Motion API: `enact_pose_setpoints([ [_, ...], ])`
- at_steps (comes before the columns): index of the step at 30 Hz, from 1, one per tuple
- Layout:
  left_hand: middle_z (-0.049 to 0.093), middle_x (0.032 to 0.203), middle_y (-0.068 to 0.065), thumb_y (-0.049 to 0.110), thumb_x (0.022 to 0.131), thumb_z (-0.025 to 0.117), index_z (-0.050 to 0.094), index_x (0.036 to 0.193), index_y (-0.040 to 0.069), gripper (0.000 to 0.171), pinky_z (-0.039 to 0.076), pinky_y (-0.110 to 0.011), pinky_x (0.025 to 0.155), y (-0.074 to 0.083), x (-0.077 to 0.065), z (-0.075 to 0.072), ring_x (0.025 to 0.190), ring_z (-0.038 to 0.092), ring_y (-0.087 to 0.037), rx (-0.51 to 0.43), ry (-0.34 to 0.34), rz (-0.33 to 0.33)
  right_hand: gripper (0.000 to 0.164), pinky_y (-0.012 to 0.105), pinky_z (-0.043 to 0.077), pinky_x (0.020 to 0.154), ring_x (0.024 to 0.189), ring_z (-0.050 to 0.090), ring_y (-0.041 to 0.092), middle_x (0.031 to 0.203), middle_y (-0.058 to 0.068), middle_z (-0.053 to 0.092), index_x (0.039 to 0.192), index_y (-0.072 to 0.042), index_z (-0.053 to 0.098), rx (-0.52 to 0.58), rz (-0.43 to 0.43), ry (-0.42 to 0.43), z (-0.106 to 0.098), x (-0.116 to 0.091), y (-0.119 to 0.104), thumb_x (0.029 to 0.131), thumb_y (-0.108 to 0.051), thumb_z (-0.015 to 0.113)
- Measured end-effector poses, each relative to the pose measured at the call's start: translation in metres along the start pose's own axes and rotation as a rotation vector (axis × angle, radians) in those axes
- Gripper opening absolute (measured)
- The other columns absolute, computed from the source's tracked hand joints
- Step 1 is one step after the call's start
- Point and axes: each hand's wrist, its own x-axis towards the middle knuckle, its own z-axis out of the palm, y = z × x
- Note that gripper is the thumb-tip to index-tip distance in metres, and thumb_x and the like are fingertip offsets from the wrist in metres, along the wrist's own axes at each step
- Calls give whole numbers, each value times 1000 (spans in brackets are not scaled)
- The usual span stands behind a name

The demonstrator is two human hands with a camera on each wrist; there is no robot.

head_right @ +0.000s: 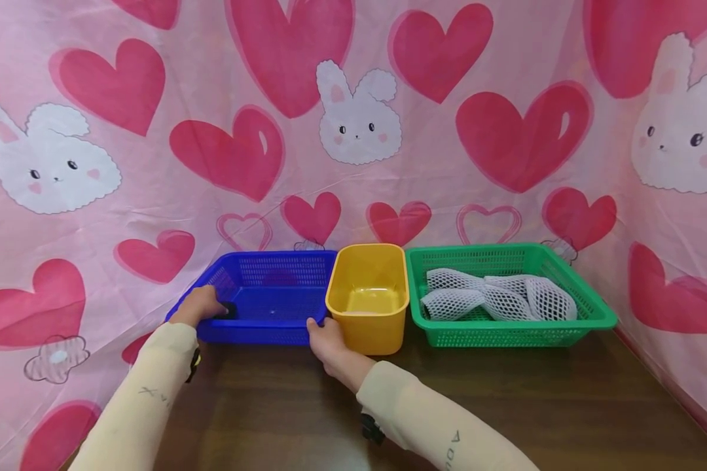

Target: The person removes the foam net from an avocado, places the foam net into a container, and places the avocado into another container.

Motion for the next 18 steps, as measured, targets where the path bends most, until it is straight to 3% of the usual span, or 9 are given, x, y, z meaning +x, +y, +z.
enact_pose_setpoints([
  [9,61,97,-30,17,75,74,61,95,-10,36,47,-55,77,7,0,-8,82,56,-39,-11,52,56,45,49,45,95,124,48,42,133,31,49,132,19,42,-43,10,-30,-7,-12,-8,103,-15,47],
  [18,61,110,-33,18,78,75,56,110,-15,49,43,-54,91,18,-2,-15,104,56,-48,-68,160,161,55,50,42,98,129,40,47,142,37,36,138,21,30,-18,36,-104,-29,-30,-21,104,-19,47],
])
